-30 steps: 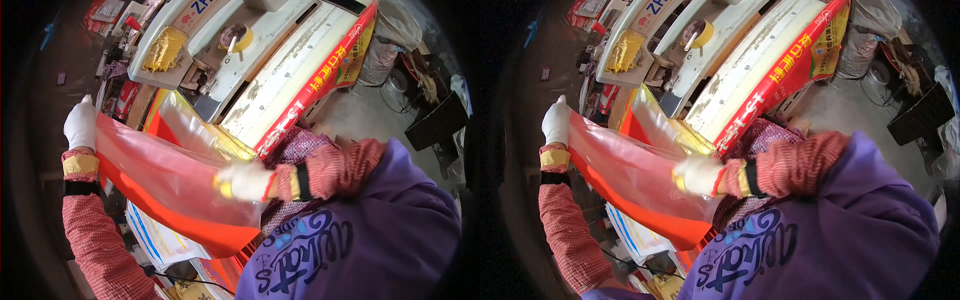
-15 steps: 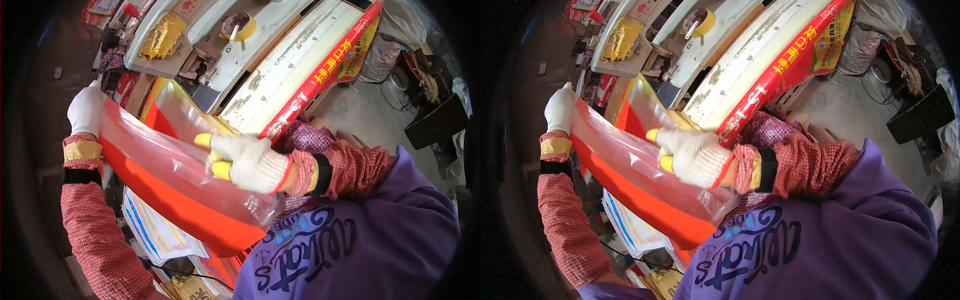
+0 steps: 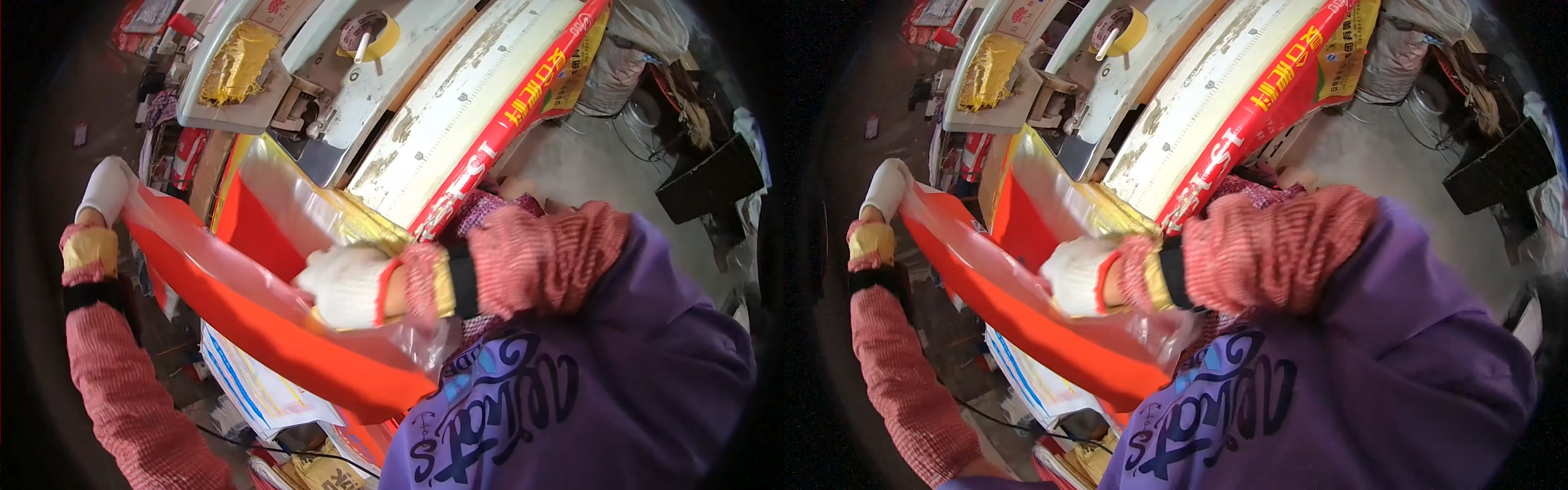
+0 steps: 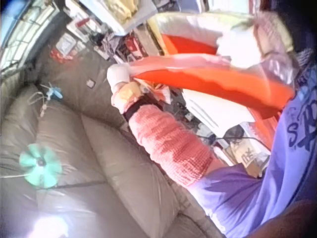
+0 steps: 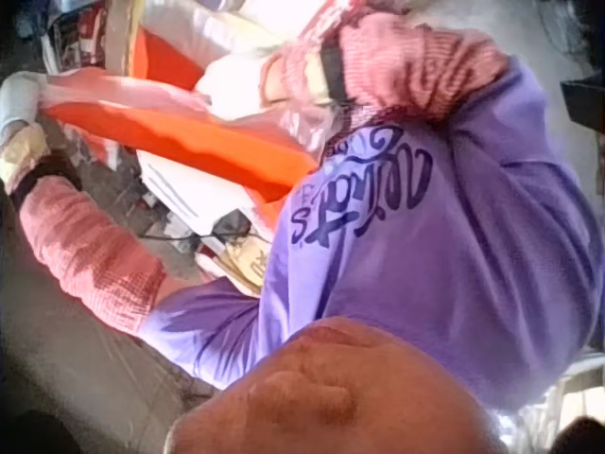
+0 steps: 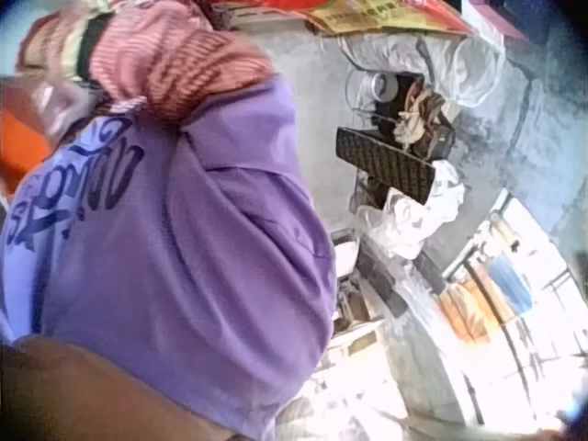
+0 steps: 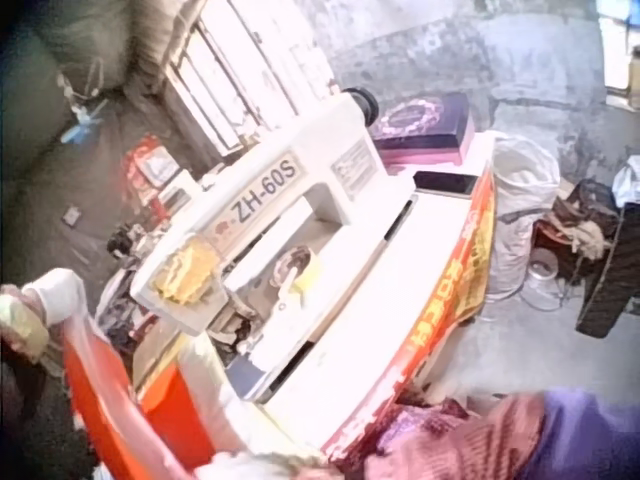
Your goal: Manually aligning, separating, and preparing large printed plastic agricultural bags next to an industrial bag sewing/sealing machine.
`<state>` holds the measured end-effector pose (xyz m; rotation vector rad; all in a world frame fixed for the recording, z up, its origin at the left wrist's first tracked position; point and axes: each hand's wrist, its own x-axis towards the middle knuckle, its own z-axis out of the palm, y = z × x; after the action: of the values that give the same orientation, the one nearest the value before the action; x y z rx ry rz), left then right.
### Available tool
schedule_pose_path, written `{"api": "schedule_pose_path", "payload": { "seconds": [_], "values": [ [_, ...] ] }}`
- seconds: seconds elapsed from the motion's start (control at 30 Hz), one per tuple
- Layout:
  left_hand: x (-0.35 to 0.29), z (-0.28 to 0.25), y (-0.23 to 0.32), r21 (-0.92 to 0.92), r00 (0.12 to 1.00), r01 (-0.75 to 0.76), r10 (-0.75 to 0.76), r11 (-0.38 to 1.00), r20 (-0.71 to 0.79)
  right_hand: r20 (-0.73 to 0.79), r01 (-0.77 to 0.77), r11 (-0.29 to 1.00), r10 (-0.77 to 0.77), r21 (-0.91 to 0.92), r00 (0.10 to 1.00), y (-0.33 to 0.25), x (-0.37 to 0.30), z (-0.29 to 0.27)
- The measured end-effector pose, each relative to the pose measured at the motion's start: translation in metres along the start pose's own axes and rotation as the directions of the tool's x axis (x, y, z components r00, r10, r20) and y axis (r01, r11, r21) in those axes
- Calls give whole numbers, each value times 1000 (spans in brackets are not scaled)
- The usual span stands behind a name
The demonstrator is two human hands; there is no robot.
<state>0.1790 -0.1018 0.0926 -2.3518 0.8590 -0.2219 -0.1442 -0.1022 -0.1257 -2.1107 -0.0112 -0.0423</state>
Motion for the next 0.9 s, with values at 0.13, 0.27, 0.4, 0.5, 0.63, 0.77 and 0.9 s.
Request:
{"api": "schedule_pose_path", "payload": {
  "seconds": [0.13, 0.27, 0.4, 0.5, 0.63, 0.77, 0.9],
  "values": [
    [46, 93, -18, 234, 900, 17, 87, 972, -428, -445, 315, 909, -171, 273, 879, -21, 20, 73],
    [-9, 152, 164, 50, 765, -251, 230, 967, -601, -179, -20, 948, 81, 317, 980, 11, -35, -7],
    [-25, 194, 173, 29, 777, -339, 298, 940, -555, 94, -408, 902, 398, 140, 912, 93, -108, -22],
    [-16, 196, 171, -90, 671, -519, 340, 850, -659, -39, -340, 600, 527, 724, 849, 101, -131, -12],
    [-12, 197, 168, -255, 547, -720, 302, 646, -781, -181, -250, 821, 388, 513, 904, 76, -130, -33],
    [-1, 200, 170, -316, 612, -673, 263, 669, -746, -182, -231, 702, 461, 673, 869, 58, -127, -40],
    [-2, 191, 174, -333, 645, -705, 370, 626, -669, -137, -356, 852, 434, 385, 890, 55, -126, -56]
  ]
}}
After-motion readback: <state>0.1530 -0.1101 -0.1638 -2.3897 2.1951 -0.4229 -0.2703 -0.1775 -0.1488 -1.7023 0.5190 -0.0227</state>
